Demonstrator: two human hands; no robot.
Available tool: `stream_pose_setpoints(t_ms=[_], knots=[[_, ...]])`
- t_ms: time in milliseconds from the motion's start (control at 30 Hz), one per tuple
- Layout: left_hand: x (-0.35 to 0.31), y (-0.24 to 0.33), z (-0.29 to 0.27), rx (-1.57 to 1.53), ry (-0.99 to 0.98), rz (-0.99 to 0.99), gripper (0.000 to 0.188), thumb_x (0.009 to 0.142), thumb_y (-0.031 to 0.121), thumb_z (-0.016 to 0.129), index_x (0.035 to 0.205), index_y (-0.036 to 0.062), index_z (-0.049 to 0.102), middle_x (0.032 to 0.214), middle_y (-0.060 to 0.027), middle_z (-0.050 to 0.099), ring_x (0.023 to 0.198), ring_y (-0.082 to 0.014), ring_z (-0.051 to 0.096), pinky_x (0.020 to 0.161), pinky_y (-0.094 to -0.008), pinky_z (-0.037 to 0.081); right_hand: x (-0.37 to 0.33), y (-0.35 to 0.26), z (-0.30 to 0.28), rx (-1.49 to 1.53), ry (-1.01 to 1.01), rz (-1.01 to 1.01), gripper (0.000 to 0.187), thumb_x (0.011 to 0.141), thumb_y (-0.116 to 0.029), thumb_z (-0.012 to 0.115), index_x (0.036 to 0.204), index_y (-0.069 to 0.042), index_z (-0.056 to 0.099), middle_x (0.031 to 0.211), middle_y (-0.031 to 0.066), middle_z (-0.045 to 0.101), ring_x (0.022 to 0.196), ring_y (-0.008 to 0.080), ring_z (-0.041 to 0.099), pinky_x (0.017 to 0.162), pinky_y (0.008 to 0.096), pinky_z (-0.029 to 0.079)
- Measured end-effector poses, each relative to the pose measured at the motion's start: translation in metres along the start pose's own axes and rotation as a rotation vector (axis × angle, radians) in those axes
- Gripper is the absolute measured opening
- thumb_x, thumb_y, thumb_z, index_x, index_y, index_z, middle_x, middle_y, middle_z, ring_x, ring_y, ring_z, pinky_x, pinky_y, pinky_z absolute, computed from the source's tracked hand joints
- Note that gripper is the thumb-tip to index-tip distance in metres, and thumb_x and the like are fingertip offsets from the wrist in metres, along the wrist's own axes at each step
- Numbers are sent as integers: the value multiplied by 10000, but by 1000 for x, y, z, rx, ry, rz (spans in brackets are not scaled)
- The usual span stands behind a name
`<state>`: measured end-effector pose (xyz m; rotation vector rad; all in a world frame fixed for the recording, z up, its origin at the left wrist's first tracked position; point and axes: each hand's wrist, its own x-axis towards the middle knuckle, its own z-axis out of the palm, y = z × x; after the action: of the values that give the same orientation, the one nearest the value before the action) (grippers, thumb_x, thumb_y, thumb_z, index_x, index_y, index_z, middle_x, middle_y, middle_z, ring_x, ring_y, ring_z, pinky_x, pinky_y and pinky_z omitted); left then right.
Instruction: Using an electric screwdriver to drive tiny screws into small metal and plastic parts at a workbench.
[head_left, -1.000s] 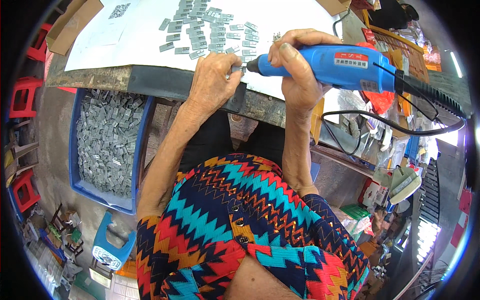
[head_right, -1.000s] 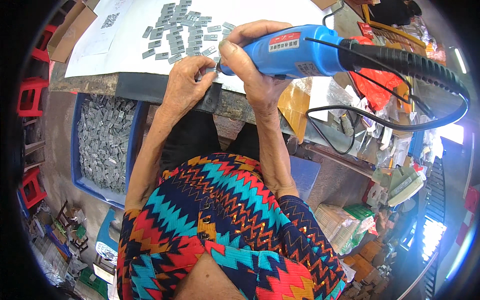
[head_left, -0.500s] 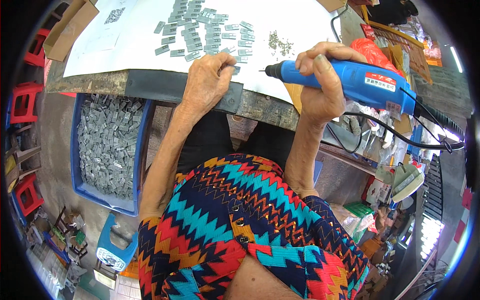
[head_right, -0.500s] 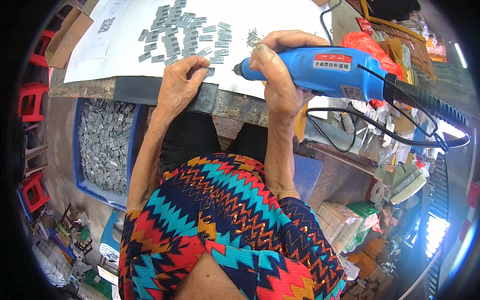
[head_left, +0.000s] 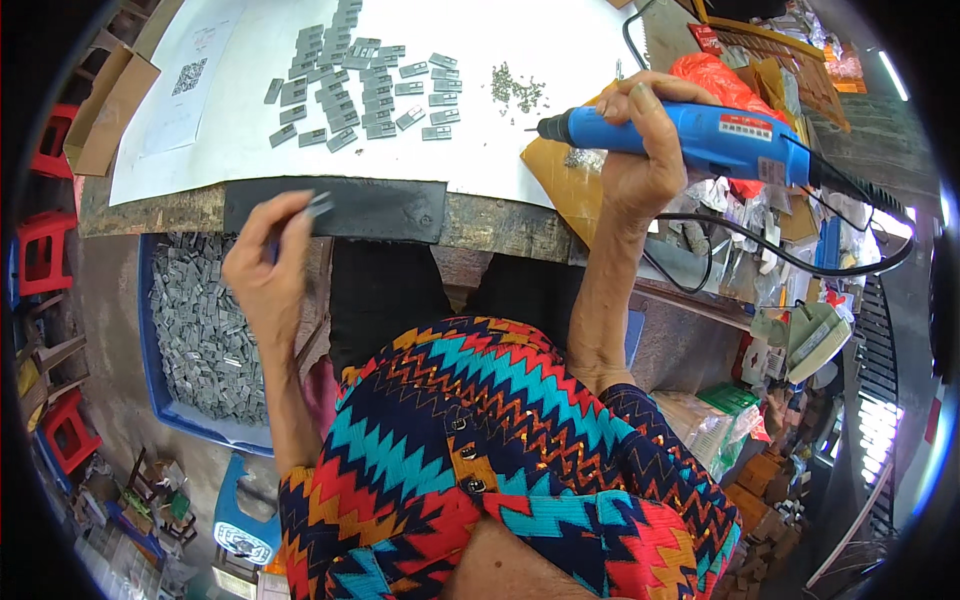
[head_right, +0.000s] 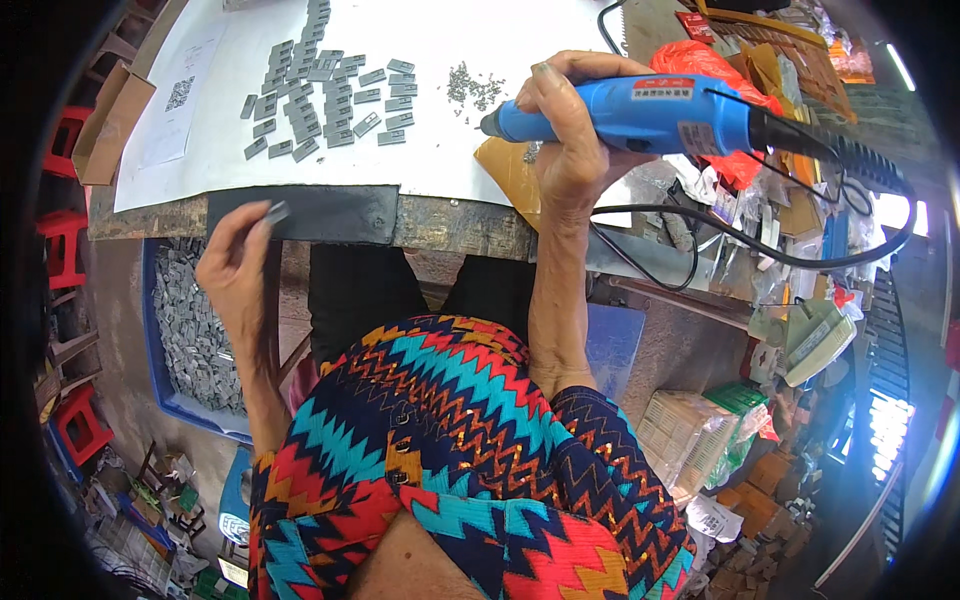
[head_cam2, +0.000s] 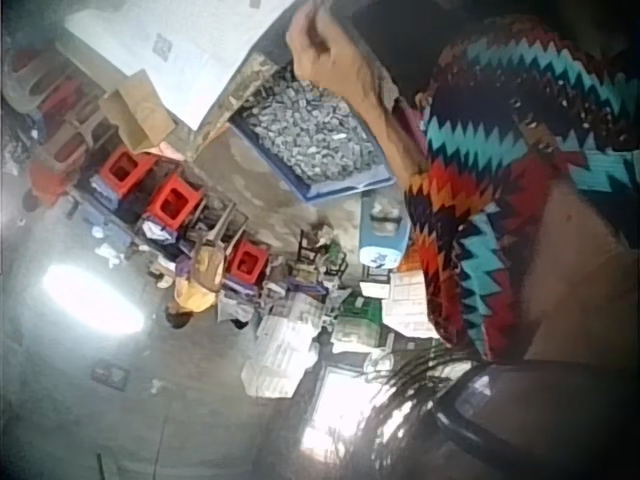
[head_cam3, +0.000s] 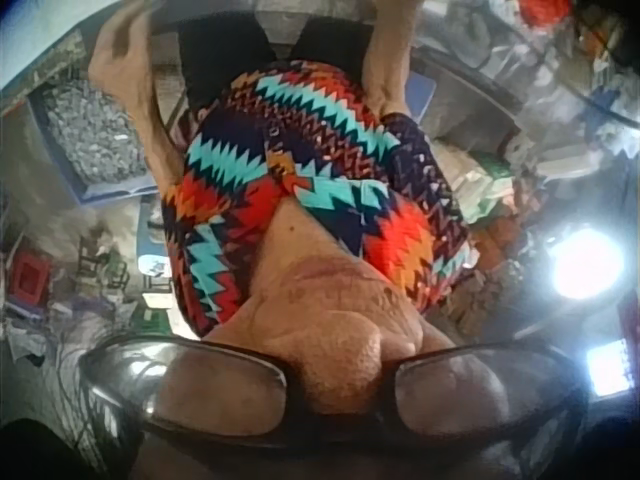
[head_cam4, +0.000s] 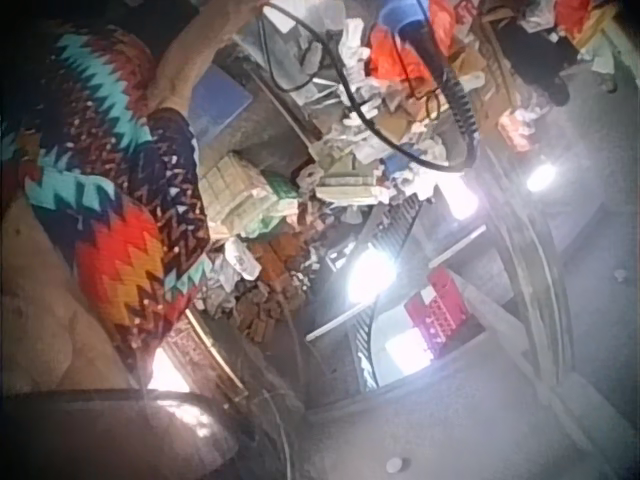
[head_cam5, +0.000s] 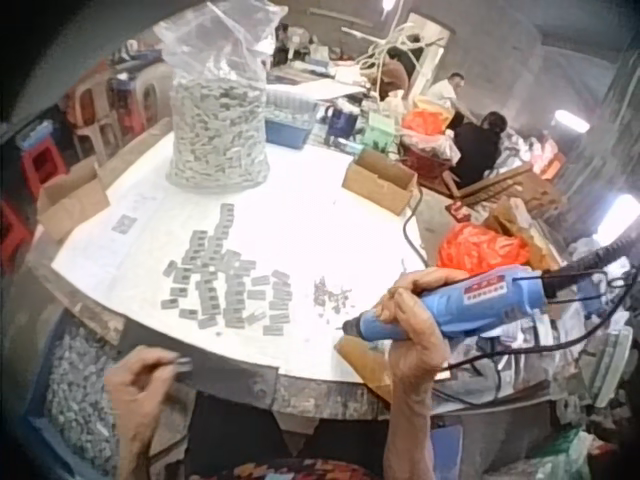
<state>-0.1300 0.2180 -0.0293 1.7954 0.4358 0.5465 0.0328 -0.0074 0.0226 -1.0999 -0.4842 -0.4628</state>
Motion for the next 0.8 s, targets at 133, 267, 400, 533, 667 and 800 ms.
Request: stream_pose_setpoints(t_ms=[133,267,400,533,667,800], knots=[[-24,-34,-51,60,212,-61,131,820,9,600,940,11,652,821,9,611,721,-51,517,641,-180,412,3,7,1,-6,-9,-17,265,673,54,633,907,24,511,685,113,587,516,149,575,523,286,508],[-46,-86,-103,150,273,-136,135,834,27,594,956,12,651,828,4,608,720,-57,517,635,-186,409,4,11,2,-7,-30,-28,230,674,46,636,874,24,525,667,107,588,511,147,580,517,281,508],[-60,-130,-141,340,331,-215,141,840,48,593,964,15,651,846,-1,614,737,-59,522,648,-193,417,3,17,-2,-61,-70,-52,216,675,34,638,863,25,532,660,98,593,524,144,593,532,281,517],[-68,-146,-161,410,385,-199,157,834,61,590,970,10,650,862,-15,627,758,-89,535,673,-219,430,1,21,-3,-78,-48,-48,243,673,28,637,890,27,526,663,95,595,532,141,597,546,286,525],[-71,-156,-174,442,404,-212,168,832,67,577,972,14,654,871,-27,635,759,-111,544,683,-241,440,0,22,-4,-67,-39,-27,258,671,28,636,903,23,522,668,96,596,535,142,597,549,287,527],[-70,-158,-173,511,402,-225,158,832,70,578,958,13,656,864,-29,636,753,-110,543,680,-241,437,-1,21,-4,-43,-37,-28,263,671,35,630,908,24,517,671,101,594,536,148,597,544,287,526]])
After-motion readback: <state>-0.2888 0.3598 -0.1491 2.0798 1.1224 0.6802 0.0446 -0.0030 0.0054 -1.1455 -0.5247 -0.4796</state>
